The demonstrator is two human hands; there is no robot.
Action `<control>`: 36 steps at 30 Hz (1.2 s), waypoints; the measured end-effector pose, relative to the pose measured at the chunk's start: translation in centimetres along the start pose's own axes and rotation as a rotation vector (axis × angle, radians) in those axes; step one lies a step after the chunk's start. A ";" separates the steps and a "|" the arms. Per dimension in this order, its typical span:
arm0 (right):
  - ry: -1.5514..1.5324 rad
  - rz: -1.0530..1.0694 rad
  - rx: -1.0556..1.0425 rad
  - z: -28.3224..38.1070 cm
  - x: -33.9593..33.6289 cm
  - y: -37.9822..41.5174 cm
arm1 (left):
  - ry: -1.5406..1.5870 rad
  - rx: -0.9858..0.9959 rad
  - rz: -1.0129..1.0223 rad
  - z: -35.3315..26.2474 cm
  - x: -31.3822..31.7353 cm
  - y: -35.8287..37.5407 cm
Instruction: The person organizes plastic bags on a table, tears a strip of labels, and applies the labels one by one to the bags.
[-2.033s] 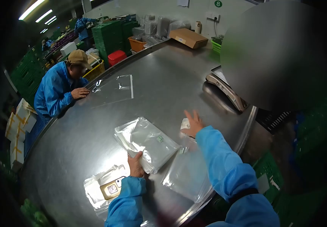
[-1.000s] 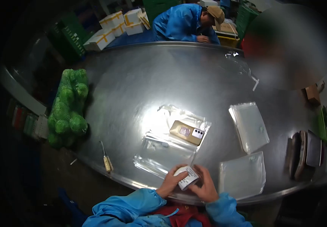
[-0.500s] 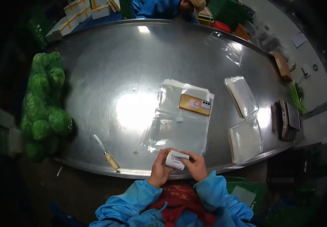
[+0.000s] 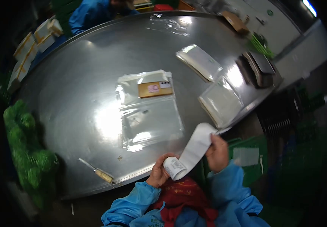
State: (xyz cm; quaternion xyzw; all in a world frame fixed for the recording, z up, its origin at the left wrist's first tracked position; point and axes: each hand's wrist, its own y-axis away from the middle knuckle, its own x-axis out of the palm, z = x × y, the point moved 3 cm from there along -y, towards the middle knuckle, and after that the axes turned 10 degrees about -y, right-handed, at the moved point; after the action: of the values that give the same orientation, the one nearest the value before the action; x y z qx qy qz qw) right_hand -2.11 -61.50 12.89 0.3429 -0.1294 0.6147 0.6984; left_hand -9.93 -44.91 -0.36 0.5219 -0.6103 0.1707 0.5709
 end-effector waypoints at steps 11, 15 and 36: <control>0.253 -0.475 -0.460 11.1 -16.0 7.5 | -0.155 -0.217 0.151 4.8 4.0 -3.2; 1.243 0.223 -0.897 9.3 -8.9 9.7 | -0.181 -0.186 0.119 6.5 4.8 -3.4; 0.693 0.305 -0.344 7.1 -11.6 12.5 | -0.659 0.353 0.409 6.7 10.9 0.7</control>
State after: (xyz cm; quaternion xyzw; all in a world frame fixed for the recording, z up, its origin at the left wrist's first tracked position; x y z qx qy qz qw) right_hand -14.66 -74.82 15.12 -0.0289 -0.0368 0.7597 0.6486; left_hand -11.84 -54.88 7.52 0.5063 -0.8126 0.2064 0.2018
